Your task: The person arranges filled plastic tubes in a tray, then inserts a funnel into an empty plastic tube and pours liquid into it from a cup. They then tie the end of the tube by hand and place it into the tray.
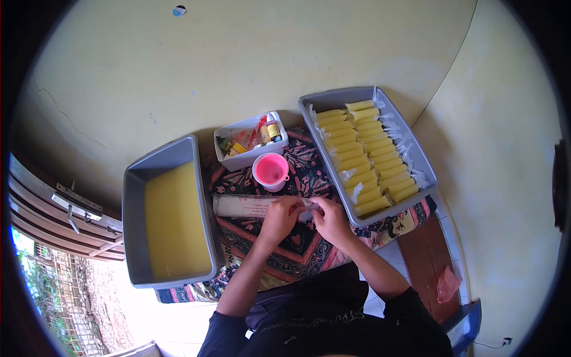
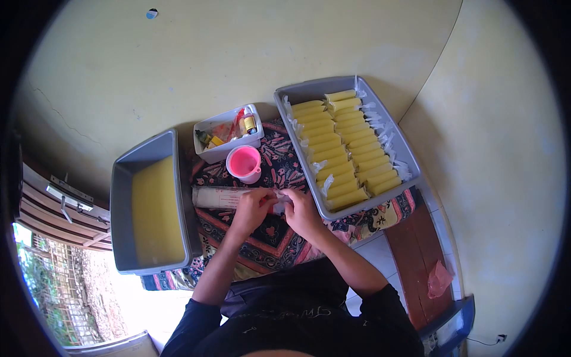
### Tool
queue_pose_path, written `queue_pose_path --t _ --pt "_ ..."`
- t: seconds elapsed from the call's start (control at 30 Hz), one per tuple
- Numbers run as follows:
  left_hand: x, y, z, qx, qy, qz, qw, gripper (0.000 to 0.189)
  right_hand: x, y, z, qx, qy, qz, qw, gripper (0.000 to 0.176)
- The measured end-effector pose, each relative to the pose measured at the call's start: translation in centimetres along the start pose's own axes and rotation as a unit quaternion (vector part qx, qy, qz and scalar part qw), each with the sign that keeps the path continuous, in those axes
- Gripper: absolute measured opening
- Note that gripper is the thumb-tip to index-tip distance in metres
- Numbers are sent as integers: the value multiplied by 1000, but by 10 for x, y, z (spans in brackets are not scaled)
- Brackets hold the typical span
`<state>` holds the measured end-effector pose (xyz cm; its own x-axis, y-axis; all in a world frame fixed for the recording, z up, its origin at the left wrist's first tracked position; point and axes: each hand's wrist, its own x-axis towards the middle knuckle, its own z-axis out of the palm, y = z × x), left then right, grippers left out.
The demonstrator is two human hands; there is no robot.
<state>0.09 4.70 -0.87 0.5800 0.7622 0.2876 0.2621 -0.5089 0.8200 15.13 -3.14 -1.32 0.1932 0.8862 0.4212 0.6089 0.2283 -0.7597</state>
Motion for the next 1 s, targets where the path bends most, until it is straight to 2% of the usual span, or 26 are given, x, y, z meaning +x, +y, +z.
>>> queue_pose_path --t 0.23,0.43,0.57,0.67,0.77,0.83,0.93,1.0 --pt "1 -2 4 33 23 -6 999 8 -3 2 -2 13 -2 56 998 24" --pt "-1 -5 9 65 36 -22 997 8 -7 4 0 -65 -30 52 996 25" --pt "-2 -1 8 61 78 -54 994 6 -10 14 3 -48 -31 11 998 23" --pt "-1 0 3 61 78 -45 994 6 -15 26 7 -87 -50 8 995 20" --pt "-1 4 3 30 82 -38 995 5 -14 11 2 -90 -65 29 993 25" --pt "-1 8 0 2 75 -48 996 6 -12 -8 -2 -153 -7 22 988 33" --pt "1 9 1 -53 73 -54 994 6 -8 -11 -4 -100 30 -16 994 39" --pt "1 8 2 -78 80 -52 992 7 -4 -10 -3 -97 44 -46 993 36"
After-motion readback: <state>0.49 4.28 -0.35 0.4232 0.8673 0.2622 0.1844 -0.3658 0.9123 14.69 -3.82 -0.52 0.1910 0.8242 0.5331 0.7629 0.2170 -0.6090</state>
